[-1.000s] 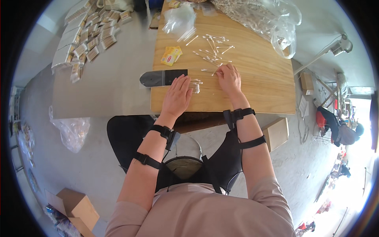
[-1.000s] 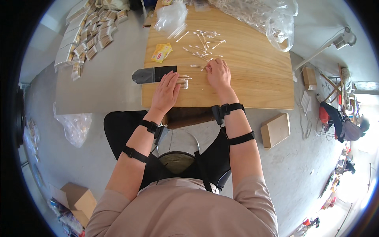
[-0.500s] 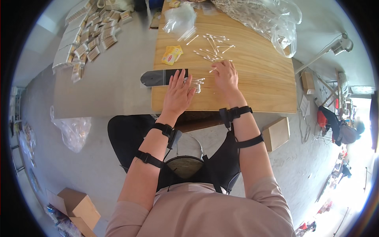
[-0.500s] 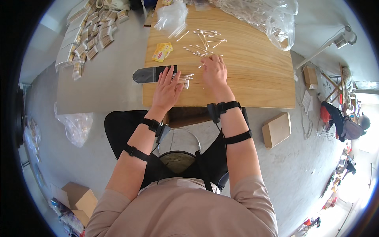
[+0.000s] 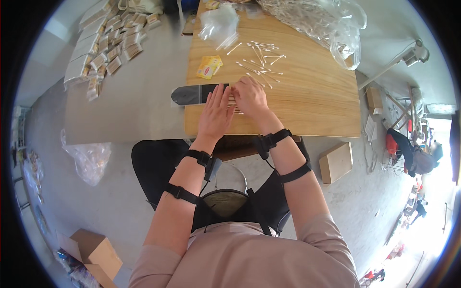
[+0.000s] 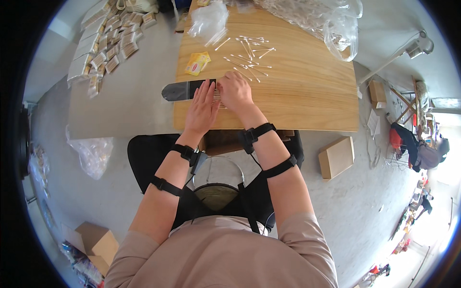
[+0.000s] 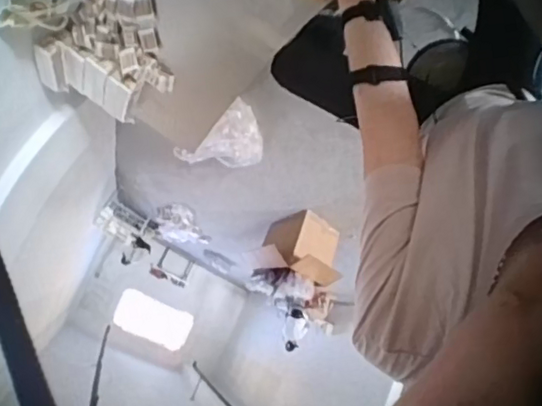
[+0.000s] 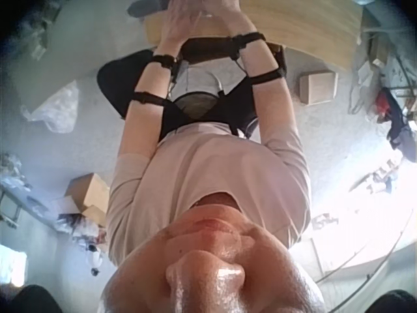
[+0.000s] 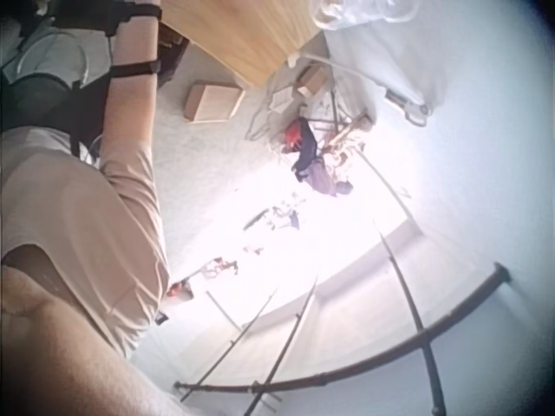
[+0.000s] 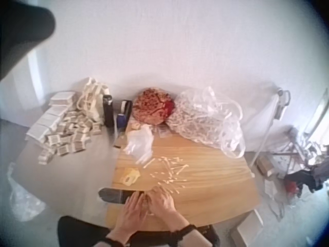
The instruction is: Organizing and packaging cotton swabs into small plastic packets on a table.
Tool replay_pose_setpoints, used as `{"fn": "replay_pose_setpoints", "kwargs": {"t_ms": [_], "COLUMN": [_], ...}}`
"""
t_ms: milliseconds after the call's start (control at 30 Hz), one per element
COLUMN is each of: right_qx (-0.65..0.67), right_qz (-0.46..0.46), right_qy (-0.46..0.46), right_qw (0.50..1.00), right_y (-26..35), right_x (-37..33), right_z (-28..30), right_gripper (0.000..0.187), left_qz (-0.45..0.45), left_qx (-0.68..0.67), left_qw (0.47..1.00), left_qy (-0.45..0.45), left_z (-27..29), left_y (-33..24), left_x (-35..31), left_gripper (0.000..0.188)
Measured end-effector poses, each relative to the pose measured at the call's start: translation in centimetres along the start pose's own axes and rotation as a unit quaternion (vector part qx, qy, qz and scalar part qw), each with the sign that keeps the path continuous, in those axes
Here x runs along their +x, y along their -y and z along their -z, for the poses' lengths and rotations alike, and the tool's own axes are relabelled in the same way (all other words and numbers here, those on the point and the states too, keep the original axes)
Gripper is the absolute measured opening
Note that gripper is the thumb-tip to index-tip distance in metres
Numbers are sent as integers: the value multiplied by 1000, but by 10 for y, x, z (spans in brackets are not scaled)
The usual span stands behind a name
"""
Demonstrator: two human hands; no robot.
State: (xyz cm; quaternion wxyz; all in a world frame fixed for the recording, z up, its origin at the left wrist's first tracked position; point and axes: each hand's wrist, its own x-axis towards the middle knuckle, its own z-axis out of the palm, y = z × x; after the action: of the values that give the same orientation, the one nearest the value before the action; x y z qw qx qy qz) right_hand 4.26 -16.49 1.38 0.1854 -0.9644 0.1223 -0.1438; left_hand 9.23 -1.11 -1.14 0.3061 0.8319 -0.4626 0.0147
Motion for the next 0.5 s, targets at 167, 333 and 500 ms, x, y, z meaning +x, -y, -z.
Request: {"fn": "replay_pose_setpoints", "kwargs": {"t_ms": [167,333,500], "right_qx": [262,309,349], "right_qz": [-168,-101,-131], "right_qy": [-126,-160,-171], "right_qw": [942,932,912], "right_y": [-8,6,17], "right_x": [-12,-30,-32], "right_z": [2,-20,-30], "right_gripper": [19,29,36], "left_qz": [0,-4,-24], "left_qx": [19,6,58], "left_qw": [1000,1000,998], "left_qy": [-15,-10,-17], "left_z": [-2,-4,-8], "left_y": [4,3,6], "left_x": [0,0,-1], "left_gripper": [56,55,55]}}
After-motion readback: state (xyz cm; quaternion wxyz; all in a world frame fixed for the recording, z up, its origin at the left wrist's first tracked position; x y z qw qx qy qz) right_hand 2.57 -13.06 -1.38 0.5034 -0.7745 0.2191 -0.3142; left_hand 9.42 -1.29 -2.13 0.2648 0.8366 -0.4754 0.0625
